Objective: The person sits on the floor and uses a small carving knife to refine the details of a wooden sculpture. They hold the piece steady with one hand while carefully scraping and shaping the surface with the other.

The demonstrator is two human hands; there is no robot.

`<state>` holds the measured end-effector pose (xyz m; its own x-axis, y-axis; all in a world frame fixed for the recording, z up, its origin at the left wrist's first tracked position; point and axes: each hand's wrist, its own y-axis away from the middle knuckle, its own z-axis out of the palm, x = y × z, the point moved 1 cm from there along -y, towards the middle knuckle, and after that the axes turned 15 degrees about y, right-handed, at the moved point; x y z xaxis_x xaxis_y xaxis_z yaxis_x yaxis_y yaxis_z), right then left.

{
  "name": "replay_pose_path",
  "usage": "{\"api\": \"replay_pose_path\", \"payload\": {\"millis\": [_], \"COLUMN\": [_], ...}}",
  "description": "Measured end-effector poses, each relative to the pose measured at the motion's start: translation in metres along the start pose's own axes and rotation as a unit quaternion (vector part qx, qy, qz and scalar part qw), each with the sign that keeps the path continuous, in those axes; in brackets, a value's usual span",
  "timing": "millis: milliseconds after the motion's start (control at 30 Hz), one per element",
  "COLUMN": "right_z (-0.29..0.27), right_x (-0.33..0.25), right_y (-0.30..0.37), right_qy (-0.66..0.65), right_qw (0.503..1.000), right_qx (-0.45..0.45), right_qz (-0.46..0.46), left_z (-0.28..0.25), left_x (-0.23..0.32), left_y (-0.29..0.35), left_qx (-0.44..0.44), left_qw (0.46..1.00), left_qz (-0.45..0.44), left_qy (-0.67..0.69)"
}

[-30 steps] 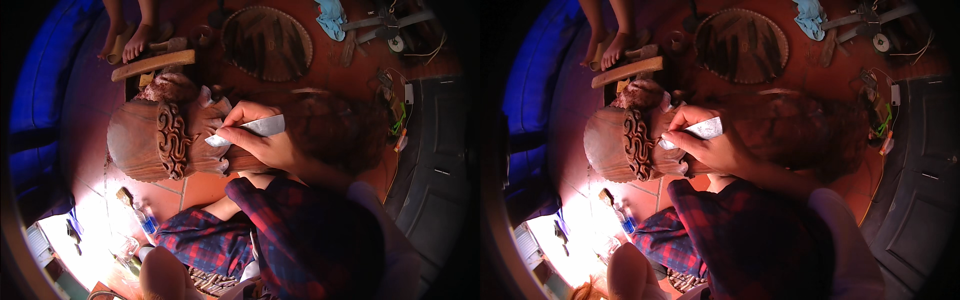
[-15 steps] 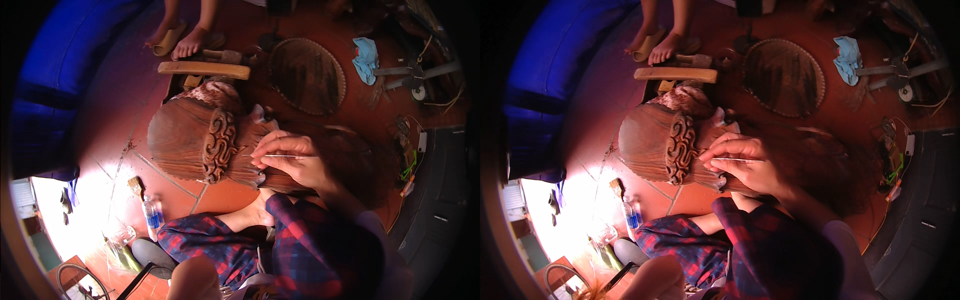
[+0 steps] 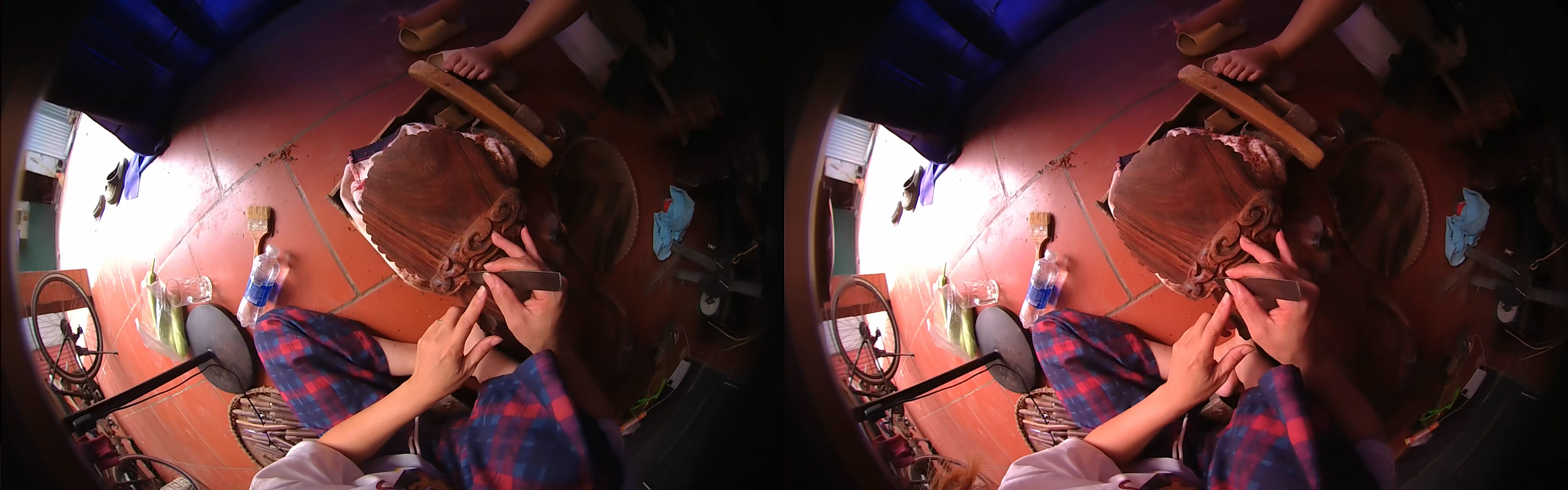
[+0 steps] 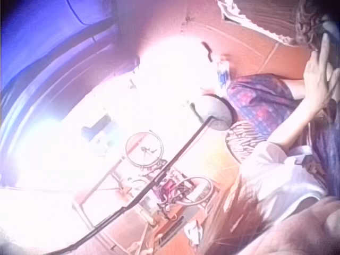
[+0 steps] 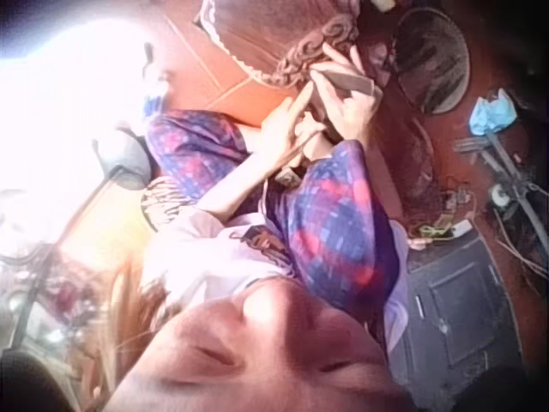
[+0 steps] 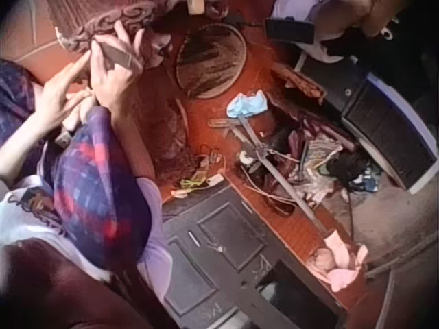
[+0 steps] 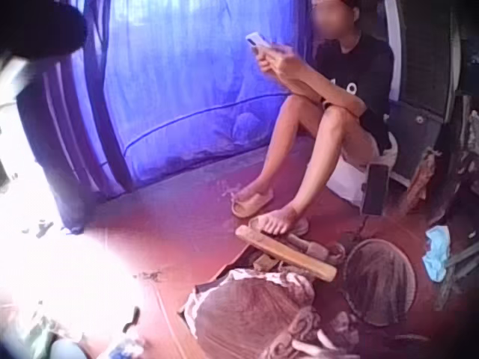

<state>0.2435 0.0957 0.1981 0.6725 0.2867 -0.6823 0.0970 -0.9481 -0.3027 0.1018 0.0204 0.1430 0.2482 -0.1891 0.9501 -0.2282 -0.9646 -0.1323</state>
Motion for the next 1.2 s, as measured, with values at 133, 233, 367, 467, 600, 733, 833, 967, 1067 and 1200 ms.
{"api": "replay_pose_path", "payload": {"millis": [133, 233, 367, 467, 600, 733, 833, 967, 1067, 1200], "right_z": [0.006, 0.014, 0.011, 0.012, 0.013, 0.012, 0.014, 0.013, 0.011, 0.011], "right_x": [-0.001, -0.002, 0.001, -0.001, -0.004, -0.006, -0.004, -0.006, -0.005, -0.003], "right_y": [0.01, 0.01, 0.007, 0.007, 0.01, 0.006, 0.009, 0.011, 0.006, 0.006], "right_qy": [0.006, 0.023, -0.006, -0.011, 0.018, -0.011, -0.033, 0.004, -0.023, -0.024], "right_qw": [0.999, 0.998, 0.995, 0.993, 0.996, 0.99, 0.987, 0.994, 0.986, 0.992], "right_qx": [-0.028, -0.056, -0.031, -0.016, -0.043, -0.025, -0.005, -0.039, -0.009, -0.018], "right_qz": [0.043, 0.036, 0.089, 0.112, 0.078, 0.135, 0.159, 0.1, 0.168, 0.121], "left_z": [-0.006, -0.01, -0.008, -0.008, -0.018, -0.015, -0.015, -0.027, -0.02, -0.025], "left_x": [-0.004, -0.012, 0.001, 0.006, 0.009, 0.01, 0.01, 0.015, 0.013, 0.019], "left_y": [-0.001, 0.005, -0.014, -0.018, -0.009, -0.016, -0.018, -0.014, -0.025, -0.02], "left_qx": [-0.044, -0.025, -0.025, -0.016, -0.041, -0.049, -0.049, -0.065, -0.062, -0.062], "left_qw": [0.997, 0.998, 0.998, 0.998, 0.997, 0.997, 0.997, 0.995, 0.995, 0.995], "left_qz": [-0.049, -0.045, -0.062, -0.059, -0.07, -0.067, -0.06, -0.082, -0.077, -0.077], "left_qy": [-0.037, -0.019, 0.006, -0.021, -0.004, 0.0, 0.001, 0.0, 0.0, -0.005]}}
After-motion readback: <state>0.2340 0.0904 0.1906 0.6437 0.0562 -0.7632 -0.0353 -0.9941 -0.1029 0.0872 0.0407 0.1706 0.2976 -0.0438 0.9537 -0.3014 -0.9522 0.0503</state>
